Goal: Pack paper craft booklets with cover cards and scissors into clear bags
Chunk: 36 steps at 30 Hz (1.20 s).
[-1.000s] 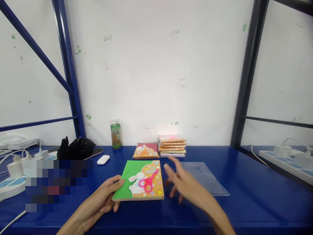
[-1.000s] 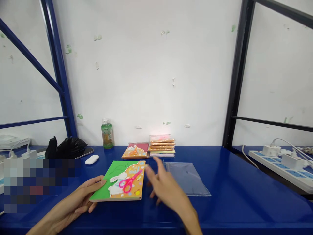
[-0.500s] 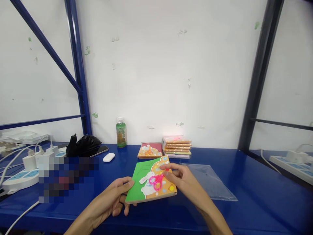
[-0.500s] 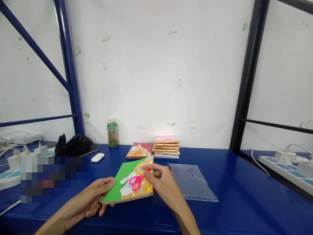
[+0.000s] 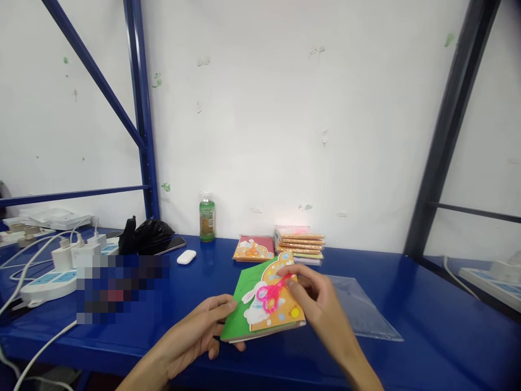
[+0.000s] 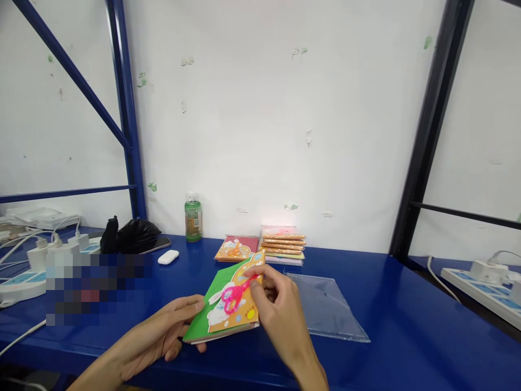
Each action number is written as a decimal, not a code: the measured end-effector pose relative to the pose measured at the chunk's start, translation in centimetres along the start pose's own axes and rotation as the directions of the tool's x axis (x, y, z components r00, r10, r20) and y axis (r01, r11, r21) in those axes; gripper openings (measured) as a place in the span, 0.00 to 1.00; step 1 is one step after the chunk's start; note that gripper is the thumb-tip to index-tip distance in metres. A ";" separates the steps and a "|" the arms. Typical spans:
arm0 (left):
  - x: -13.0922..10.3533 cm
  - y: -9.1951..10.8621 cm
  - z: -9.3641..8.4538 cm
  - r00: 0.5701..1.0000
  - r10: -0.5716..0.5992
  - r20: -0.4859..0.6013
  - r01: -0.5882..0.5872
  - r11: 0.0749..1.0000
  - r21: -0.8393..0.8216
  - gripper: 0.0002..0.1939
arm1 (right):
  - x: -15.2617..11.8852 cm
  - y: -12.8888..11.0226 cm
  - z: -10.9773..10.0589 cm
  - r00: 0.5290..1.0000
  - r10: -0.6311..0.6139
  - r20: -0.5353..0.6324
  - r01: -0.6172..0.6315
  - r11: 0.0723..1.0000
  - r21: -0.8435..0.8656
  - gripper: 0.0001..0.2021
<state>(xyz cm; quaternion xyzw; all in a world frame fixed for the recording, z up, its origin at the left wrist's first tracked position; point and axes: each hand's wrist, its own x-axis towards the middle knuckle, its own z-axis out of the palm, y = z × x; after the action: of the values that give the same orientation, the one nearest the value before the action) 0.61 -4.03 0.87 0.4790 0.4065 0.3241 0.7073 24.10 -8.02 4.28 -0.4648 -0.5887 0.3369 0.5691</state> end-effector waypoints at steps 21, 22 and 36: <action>1.9 2.1 -8.5 0.907 0.299 -0.296 -0.092 0.827 0.555 0.34 | 2.5 5.9 -4.5 0.999 0.005 -0.043 -0.036 0.641 -0.767 0.17; 2.1 2.1 -8.3 0.895 0.323 -0.309 -0.075 0.791 0.608 0.37 | 2.6 5.6 -4.6 0.998 -0.015 -0.063 -0.039 0.635 -0.771 0.16; -1.7 4.9 -5.9 0.712 0.587 -0.384 0.094 0.462 0.882 0.26 | 14.0 7.0 -7.8 0.903 -0.337 0.267 0.330 0.146 -0.933 0.21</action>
<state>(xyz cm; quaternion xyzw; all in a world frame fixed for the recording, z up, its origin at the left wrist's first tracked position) -5.69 -1.39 4.67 0.6763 0.6468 0.3295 0.1255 34.03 6.34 3.73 -0.5734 -0.7536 -0.2336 0.2208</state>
